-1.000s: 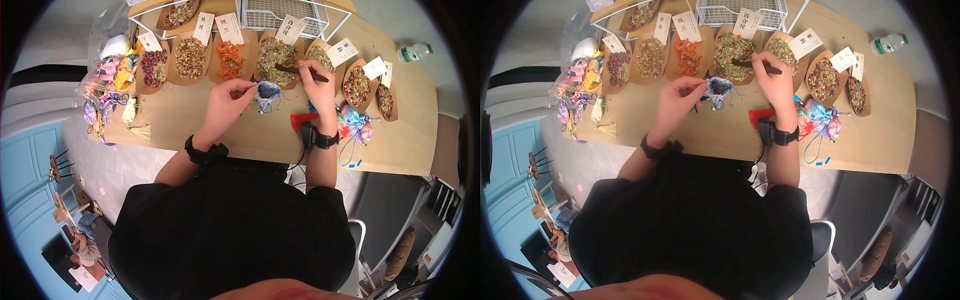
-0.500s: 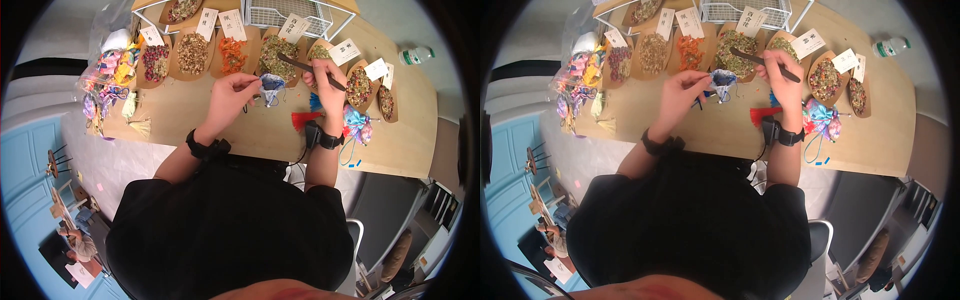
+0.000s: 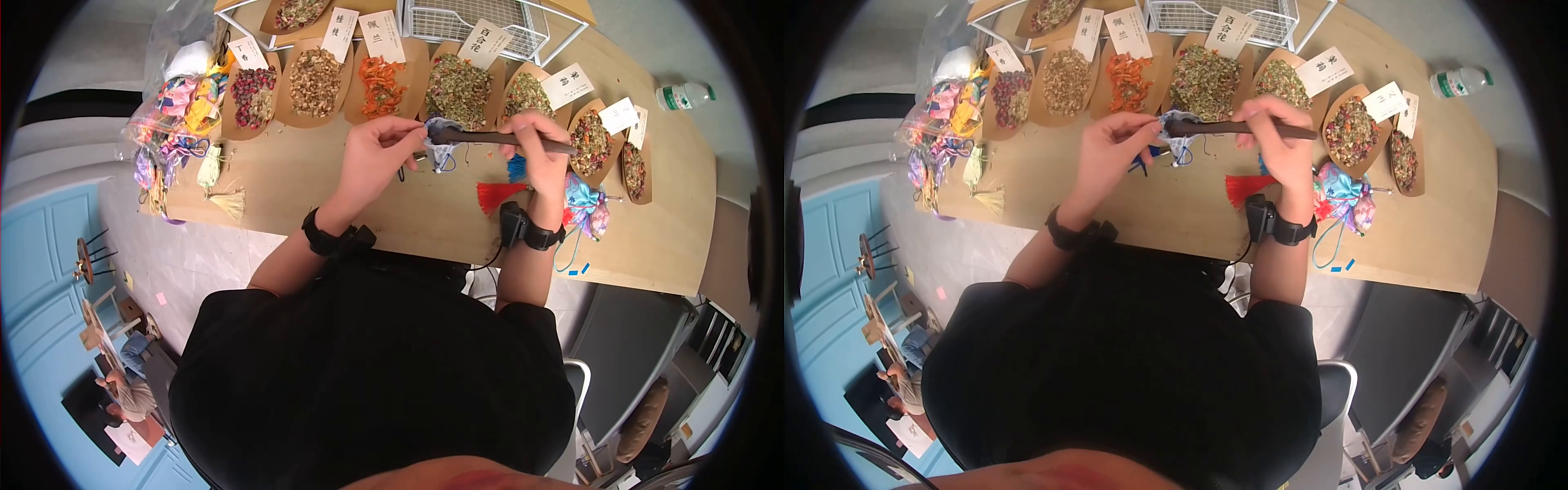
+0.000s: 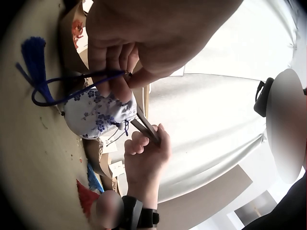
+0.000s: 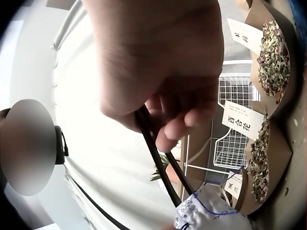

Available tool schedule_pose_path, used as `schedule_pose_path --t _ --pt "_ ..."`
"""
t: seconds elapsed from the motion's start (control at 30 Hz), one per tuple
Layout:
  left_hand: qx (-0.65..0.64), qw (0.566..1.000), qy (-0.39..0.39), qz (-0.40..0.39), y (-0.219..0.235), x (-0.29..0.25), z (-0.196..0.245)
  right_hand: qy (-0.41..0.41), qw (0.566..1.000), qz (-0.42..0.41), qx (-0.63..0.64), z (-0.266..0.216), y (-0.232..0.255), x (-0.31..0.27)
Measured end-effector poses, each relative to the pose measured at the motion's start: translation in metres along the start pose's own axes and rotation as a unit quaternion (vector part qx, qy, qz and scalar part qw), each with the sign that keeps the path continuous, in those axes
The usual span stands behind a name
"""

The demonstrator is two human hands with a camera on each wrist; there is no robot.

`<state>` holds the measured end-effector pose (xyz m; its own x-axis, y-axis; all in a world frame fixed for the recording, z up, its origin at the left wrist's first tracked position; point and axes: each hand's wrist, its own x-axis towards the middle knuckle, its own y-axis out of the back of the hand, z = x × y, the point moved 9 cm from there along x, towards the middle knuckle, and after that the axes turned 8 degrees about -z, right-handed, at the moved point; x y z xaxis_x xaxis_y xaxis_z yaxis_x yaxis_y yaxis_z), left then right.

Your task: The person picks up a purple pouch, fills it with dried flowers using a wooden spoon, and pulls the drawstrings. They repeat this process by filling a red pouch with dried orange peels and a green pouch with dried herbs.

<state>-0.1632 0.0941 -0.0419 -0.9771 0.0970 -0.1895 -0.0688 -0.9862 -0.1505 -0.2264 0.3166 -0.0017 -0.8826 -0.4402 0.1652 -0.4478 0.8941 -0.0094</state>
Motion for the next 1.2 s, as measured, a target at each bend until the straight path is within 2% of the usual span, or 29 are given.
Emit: schedule_pose_path --t 0.07,0.17,0.2,0.3,0.43,0.47,0.57,0.67,0.77,0.8,1.0,1.1,1.2 --pt "-0.004 1.000 -0.001 0.001 0.000 -0.001 -0.001 0.016 0.997 0.046 0.052 0.001 0.015 -0.002" --pt "-0.002 1.000 0.001 -0.001 0.002 -0.004 -0.001 -0.033 0.985 0.169 -0.033 0.002 0.027 -0.003" --pt "0.001 1.000 0.002 -0.001 0.003 -0.005 -0.001 -0.008 0.984 0.172 -0.040 0.007 0.024 0.002" --pt "0.010 1.000 0.013 -0.003 0.002 -0.008 0.000 0.091 0.964 0.073 -0.239 -0.018 -0.011 0.017" --pt "0.018 1.000 0.011 -0.010 0.001 -0.009 -0.001 0.053 0.934 -0.010 -0.353 -0.017 -0.039 0.025" --pt "0.017 1.000 0.011 -0.011 0.001 -0.009 -0.001 0.078 0.935 0.011 -0.346 -0.017 -0.036 0.024" --pt "0.015 1.000 0.011 -0.011 0.002 -0.011 -0.002 0.064 0.934 0.061 -0.345 -0.009 -0.015 0.020" --pt "0.019 1.000 0.013 -0.010 0.003 -0.011 -0.003 -0.024 0.969 0.144 -0.197 0.019 0.018 0.010" --pt "0.027 0.999 0.017 -0.004 0.003 -0.012 -0.001 -0.046 0.946 0.261 -0.189 0.014 0.040 0.002" --pt "0.030 0.999 0.019 -0.004 0.003 -0.013 0.000 -0.077 0.947 0.261 -0.170 0.015 0.040 0.003" --pt "0.014 1.000 0.009 -0.010 0.000 -0.013 0.004 -0.033 0.972 0.135 -0.191 0.019 0.011 0.015" --pt "0.008 1.000 0.002 -0.006 0.000 -0.013 0.006 0.003 0.953 0.089 -0.291 0.006 -0.002 0.017" --pt "0.010 1.000 -0.002 0.003 0.001 -0.013 0.006 -0.006 0.953 0.089 -0.290 0.004 -0.002 0.016"
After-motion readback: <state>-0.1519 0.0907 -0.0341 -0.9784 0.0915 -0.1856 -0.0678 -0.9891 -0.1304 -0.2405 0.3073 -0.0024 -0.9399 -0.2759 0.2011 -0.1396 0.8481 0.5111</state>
